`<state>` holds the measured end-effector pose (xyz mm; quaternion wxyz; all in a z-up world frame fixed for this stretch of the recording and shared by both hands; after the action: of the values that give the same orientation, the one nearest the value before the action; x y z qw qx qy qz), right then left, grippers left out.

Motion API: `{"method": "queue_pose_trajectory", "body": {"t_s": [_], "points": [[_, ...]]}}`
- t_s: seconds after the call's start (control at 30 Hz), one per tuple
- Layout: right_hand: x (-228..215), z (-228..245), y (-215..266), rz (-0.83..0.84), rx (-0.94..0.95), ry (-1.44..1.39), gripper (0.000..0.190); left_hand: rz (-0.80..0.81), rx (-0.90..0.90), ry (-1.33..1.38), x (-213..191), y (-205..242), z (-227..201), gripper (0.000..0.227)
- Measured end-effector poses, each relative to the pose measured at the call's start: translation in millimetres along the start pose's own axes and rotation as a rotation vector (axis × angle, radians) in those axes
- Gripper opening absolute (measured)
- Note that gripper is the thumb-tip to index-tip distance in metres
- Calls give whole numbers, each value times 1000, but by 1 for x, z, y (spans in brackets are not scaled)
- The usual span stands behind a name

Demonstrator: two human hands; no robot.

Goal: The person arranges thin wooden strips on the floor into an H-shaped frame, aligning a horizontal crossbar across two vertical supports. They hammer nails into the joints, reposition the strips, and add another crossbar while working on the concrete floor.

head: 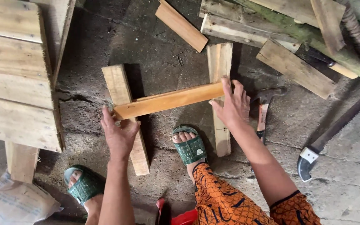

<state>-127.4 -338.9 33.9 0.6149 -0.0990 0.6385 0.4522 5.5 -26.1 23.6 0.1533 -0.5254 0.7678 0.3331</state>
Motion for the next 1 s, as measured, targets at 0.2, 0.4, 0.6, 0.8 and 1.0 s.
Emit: {"method": "queue_pose_trajectory", "body": {"t_s": [0.2,0.4,0.6,0.8,1.0], "points": [[21,-13,-2,-92,-36,-93,69,-62,46,-207,10,0,9,99],[24,-11,-2,-82,-24,-133,69,-77,-43,-212,14,0,15,103],[19,-4,1,-89,-5,-189,70,-95,-181,-150,22,0,13,109],[19,-2,4,-114,5,-199,70,-134,-249,-199,21,0,18,94],[5,5,13,-65,52,-275,76,-202,-131,-230,24,3,22,101]]}}
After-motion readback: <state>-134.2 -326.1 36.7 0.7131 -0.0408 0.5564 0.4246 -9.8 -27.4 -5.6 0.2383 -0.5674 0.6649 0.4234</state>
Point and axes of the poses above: each hand's wrist, its own y-axis away from the middle knuckle, its own x-axis out of the palm, z = x × y, the point moved 4 cm from there along -y, towards the middle knuckle
